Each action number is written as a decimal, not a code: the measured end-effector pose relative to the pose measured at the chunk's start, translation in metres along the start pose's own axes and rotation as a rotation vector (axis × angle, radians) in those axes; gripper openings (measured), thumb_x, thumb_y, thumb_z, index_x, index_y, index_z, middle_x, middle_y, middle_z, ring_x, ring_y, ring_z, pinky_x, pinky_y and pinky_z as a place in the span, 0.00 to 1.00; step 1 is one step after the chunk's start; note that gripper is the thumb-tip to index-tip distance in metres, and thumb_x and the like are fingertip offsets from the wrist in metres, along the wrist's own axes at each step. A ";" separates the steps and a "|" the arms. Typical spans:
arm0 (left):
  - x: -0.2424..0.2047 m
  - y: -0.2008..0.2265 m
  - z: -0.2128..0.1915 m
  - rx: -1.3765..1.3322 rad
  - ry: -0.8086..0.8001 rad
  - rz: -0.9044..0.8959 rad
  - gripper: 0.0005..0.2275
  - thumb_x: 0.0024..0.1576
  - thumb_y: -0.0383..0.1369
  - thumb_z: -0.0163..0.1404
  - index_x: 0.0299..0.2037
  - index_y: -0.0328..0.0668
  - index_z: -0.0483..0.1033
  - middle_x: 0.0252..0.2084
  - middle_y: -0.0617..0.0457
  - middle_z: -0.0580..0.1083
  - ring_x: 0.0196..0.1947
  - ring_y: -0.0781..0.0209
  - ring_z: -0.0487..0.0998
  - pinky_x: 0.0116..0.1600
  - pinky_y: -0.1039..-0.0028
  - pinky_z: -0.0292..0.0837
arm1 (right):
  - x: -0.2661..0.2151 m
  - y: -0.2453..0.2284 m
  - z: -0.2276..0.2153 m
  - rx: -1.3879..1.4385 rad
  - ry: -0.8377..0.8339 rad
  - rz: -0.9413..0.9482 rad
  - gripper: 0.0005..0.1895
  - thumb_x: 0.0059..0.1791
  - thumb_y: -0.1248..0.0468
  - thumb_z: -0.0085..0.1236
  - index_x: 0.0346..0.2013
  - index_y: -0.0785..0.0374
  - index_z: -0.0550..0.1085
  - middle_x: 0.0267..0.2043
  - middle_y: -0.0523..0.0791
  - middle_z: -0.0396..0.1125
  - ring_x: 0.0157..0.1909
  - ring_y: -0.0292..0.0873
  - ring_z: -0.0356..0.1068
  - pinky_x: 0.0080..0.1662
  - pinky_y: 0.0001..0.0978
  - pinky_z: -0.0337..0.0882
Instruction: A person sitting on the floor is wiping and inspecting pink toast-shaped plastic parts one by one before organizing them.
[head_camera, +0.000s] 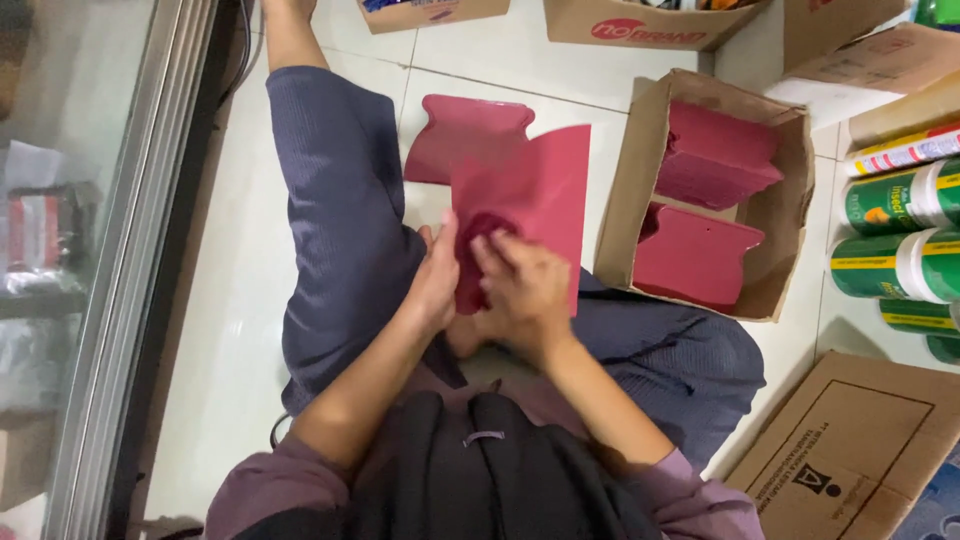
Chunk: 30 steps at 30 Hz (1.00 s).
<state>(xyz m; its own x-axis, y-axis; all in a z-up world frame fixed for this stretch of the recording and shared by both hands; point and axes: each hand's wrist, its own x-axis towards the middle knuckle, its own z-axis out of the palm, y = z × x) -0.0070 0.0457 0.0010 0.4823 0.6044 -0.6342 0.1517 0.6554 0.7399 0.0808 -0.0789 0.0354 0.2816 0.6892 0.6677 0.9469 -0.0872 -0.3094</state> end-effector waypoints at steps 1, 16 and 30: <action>-0.023 0.023 0.008 -0.001 0.007 -0.003 0.46 0.61 0.61 0.43 0.77 0.42 0.29 0.78 0.36 0.31 0.76 0.34 0.44 0.73 0.46 0.52 | 0.005 -0.002 -0.013 0.006 -0.004 0.001 0.22 0.52 0.53 0.56 0.61 0.49 0.77 0.54 0.46 0.71 0.44 0.56 0.71 0.44 0.51 0.72; -0.077 0.102 0.036 -0.242 -0.136 0.094 0.32 0.64 0.53 0.40 0.68 0.32 0.64 0.66 0.35 0.67 0.65 0.39 0.69 0.67 0.47 0.63 | -0.015 -0.011 -0.012 -0.151 0.153 0.038 0.19 0.55 0.57 0.50 0.60 0.53 0.77 0.58 0.47 0.69 0.48 0.52 0.69 0.47 0.47 0.71; -0.059 0.098 0.026 -0.492 -0.061 0.089 0.25 0.58 0.56 0.49 0.48 0.41 0.79 0.43 0.47 0.79 0.46 0.48 0.80 0.57 0.55 0.75 | -0.017 0.000 -0.025 -0.275 0.207 0.060 0.15 0.56 0.62 0.50 0.54 0.54 0.80 0.54 0.46 0.72 0.47 0.49 0.69 0.47 0.43 0.70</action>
<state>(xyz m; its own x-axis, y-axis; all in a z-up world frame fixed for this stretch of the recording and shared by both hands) 0.0016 0.0622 0.1167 0.5263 0.6497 -0.5485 -0.3103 0.7474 0.5875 0.0805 -0.1082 0.0410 0.3364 0.5190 0.7858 0.9263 -0.3328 -0.1767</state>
